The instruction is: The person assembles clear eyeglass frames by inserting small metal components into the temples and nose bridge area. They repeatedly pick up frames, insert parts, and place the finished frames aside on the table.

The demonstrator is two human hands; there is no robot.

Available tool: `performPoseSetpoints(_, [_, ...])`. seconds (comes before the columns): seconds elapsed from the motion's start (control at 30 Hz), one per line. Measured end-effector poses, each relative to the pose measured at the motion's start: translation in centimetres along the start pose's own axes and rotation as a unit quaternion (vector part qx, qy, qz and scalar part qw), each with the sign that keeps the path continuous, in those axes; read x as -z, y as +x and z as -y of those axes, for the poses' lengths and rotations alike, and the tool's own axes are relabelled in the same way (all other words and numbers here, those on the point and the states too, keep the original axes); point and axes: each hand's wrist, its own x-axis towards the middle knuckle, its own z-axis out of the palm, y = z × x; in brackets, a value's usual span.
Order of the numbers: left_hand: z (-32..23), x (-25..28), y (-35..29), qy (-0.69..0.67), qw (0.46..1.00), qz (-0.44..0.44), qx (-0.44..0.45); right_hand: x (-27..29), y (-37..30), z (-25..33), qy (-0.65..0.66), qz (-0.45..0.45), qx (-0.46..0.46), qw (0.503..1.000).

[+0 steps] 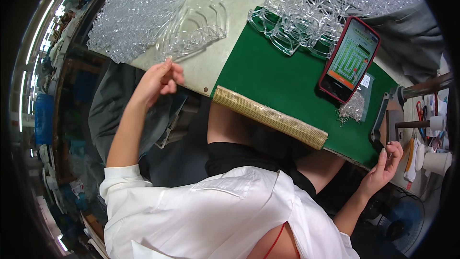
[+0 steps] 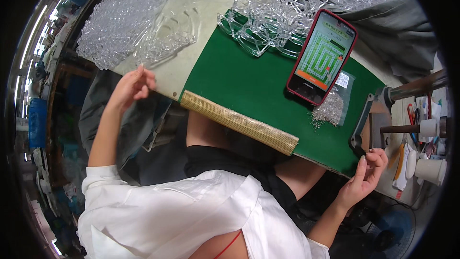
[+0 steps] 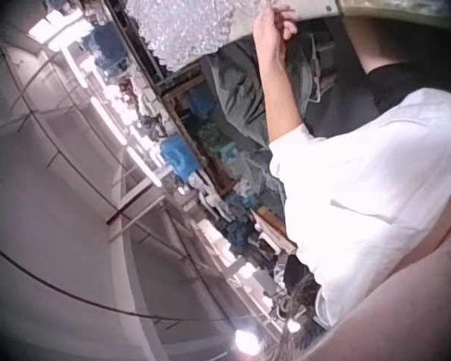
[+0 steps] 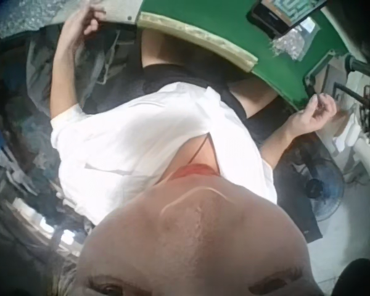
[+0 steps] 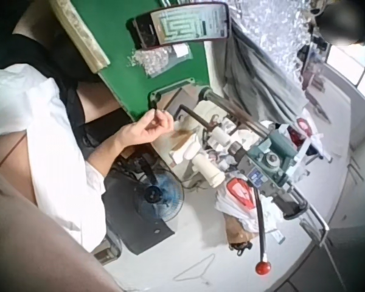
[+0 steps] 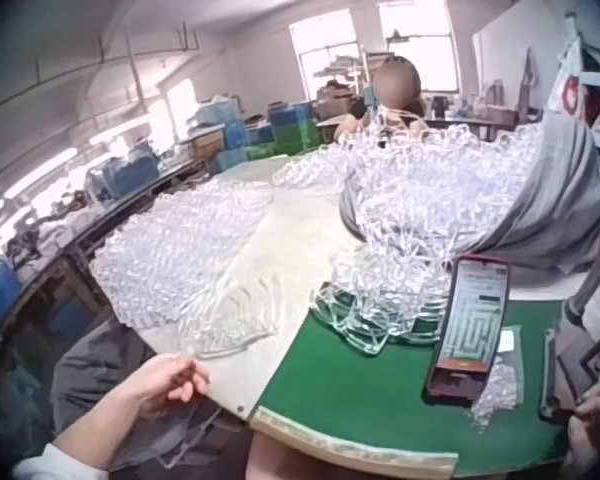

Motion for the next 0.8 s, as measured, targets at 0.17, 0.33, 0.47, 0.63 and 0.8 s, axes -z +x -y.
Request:
performPoseSetpoints(0.17, [-6.2, -2.3, 1.1, 0.582, 0.684, -0.137, -0.419, 0.1, -0.7, 0.6, -0.014, -0.016, -0.011, 1.000])
performPoseSetpoints(0.33, [-8.3, -1.9, 6.0, 0.641, 0.746, 0.020, -0.178, -0.5, -0.3, 1.2, 0.000, -0.009, 0.005, 1.000])
performPoseSetpoints(0.47, [-10.2, -5.7, 8.5, 0.678, 0.687, -0.011, -0.261, -0.3, -0.7, 1.2, -0.004, -0.013, 0.002, 1.000])
performPoseSetpoints(0.63, [-10.9, -16.2, 10.2, 0.658, 0.494, 0.011, -0.568, -0.7, -0.9, 2.0, 0.017, 0.034, -0.012, 0.999])
performPoseSetpoints(0.8, [-11.6, -17.7, 15.5, 0.698, 0.505, 0.056, -0.505, -1.6, -0.2, 2.6, -0.025, 0.071, 0.010, 0.997])
